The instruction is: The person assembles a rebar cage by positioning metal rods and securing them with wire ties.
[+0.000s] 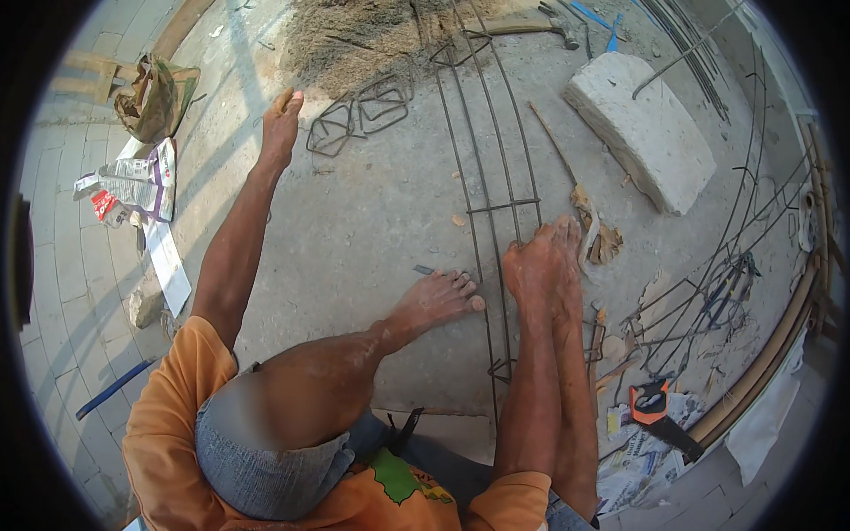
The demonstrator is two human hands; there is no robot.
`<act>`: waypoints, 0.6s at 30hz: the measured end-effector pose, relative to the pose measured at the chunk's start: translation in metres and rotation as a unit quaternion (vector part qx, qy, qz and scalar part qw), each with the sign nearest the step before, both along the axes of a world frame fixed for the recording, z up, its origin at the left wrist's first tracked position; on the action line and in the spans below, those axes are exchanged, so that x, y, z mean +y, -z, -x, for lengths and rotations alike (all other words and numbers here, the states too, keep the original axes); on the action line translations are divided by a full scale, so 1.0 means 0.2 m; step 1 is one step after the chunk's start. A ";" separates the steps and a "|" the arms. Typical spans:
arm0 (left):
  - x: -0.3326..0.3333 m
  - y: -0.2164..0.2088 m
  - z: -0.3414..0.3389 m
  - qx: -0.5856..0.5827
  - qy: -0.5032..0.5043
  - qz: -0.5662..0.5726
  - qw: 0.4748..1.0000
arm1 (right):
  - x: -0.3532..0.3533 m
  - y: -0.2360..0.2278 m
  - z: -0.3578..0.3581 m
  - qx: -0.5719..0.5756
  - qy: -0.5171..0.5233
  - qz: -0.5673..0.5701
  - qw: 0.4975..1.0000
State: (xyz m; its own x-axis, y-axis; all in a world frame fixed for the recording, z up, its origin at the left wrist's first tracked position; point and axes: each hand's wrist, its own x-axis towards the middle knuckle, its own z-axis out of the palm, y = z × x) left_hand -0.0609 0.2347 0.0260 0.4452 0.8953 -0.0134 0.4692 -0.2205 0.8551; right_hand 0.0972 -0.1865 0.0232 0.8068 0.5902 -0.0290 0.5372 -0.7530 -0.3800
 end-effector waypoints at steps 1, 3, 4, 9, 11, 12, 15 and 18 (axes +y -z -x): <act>-0.09 -0.01 -0.01 0.007 -0.001 0.029 1.000 | -0.02 0.02 -0.01 -0.004 0.008 0.008 1.000; -0.29 -0.02 -0.01 -0.024 0.023 0.102 0.994 | -0.04 0.02 -0.01 -0.081 0.006 0.014 0.997; -0.40 -0.06 0.01 -0.027 0.045 0.169 0.984 | 0.00 -0.02 0.03 -0.037 0.018 0.017 0.999; -1.00 -0.10 -0.11 -0.023 0.224 0.363 0.904 | 0.10 -0.21 0.11 0.077 0.068 -0.011 0.995; -1.15 -0.07 -0.15 -0.023 0.269 0.467 0.842 | 0.14 -0.35 0.06 0.314 0.042 0.061 0.946; -1.25 -0.07 -0.18 -0.020 0.276 0.488 0.828 | 0.06 -0.32 0.06 0.318 0.060 0.080 0.943; -1.34 -0.05 -0.30 -0.054 0.284 0.552 0.782 | -0.04 -0.13 -0.02 0.137 0.062 0.028 0.988; -1.37 -0.08 -0.30 -0.084 0.215 0.541 0.808 | -0.04 -0.11 -0.03 0.342 0.080 -0.031 0.936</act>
State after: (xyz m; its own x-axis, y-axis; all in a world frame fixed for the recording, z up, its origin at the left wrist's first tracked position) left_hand -0.0014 -0.0386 0.0427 0.7895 0.1609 -0.5923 0.4052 0.5881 0.6999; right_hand 0.1025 -0.1941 0.0444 0.6904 0.4812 -0.5401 0.0346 -0.7677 -0.6398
